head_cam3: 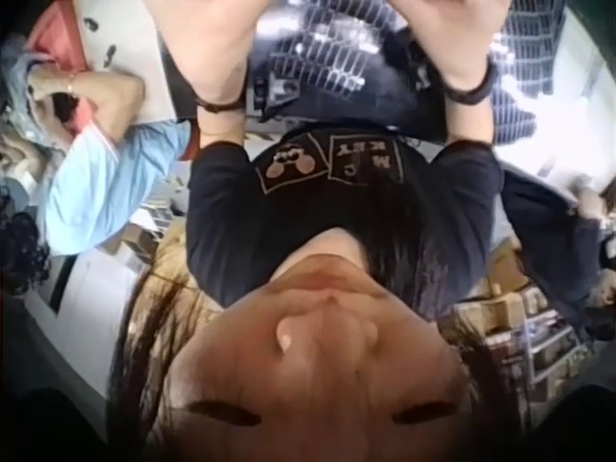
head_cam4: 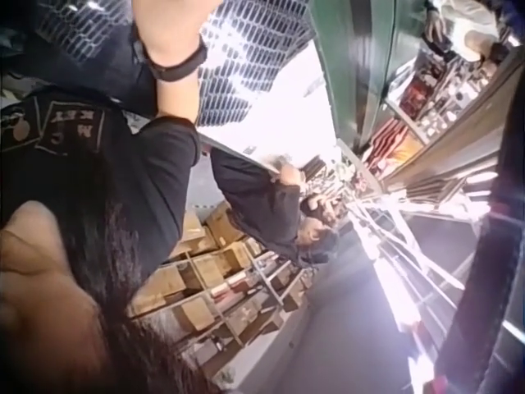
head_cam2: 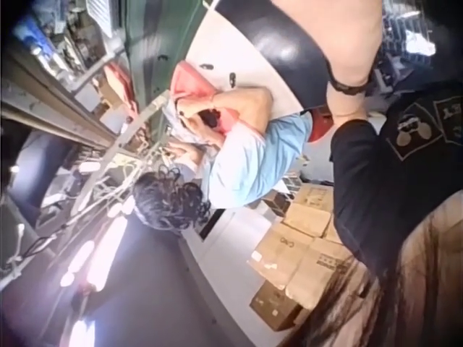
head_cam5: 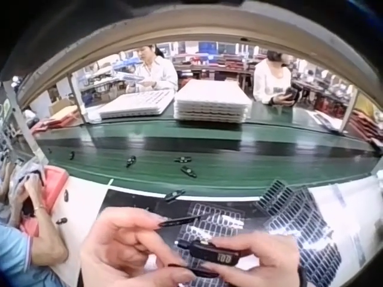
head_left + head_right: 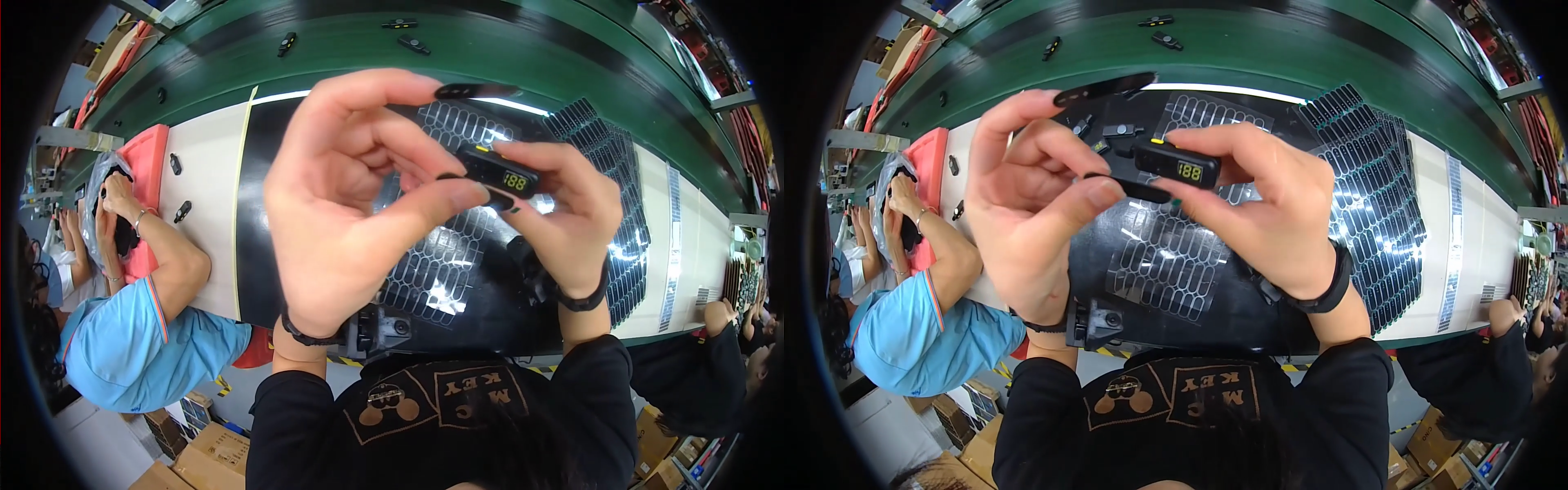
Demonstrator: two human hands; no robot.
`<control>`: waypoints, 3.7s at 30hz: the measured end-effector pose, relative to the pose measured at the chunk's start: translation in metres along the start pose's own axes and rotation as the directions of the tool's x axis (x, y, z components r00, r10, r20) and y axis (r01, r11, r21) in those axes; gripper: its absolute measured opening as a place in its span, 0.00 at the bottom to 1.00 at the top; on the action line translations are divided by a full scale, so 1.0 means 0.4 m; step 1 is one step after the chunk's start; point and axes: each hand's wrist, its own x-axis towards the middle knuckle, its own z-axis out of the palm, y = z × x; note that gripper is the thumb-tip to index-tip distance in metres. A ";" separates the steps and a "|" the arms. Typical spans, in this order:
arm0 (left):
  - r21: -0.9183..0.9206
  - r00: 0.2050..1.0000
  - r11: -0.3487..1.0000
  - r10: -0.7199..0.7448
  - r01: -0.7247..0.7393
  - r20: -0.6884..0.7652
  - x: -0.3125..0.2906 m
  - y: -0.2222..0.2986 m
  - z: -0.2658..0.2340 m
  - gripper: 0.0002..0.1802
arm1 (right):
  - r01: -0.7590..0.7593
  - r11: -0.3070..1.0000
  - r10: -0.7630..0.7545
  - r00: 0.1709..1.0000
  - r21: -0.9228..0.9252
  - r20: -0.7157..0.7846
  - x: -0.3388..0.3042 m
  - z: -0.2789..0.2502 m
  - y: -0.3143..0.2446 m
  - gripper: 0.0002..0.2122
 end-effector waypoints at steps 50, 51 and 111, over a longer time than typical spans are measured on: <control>-0.249 0.855 0.862 -0.320 0.442 0.408 0.059 -0.096 -0.005 0.24 | -0.144 0.930 0.154 0.988 0.338 -0.003 0.027 0.011 0.011 0.13; -0.288 0.855 0.848 -0.305 0.444 0.420 0.061 -0.099 -0.005 0.24 | -0.169 0.912 0.171 0.985 0.374 0.028 0.033 0.007 0.009 0.13; -0.076 0.961 0.994 0.051 -0.074 -0.271 0.062 -0.037 -0.066 0.09 | 0.223 0.975 -0.221 0.972 0.013 -0.085 0.154 0.113 -0.038 0.15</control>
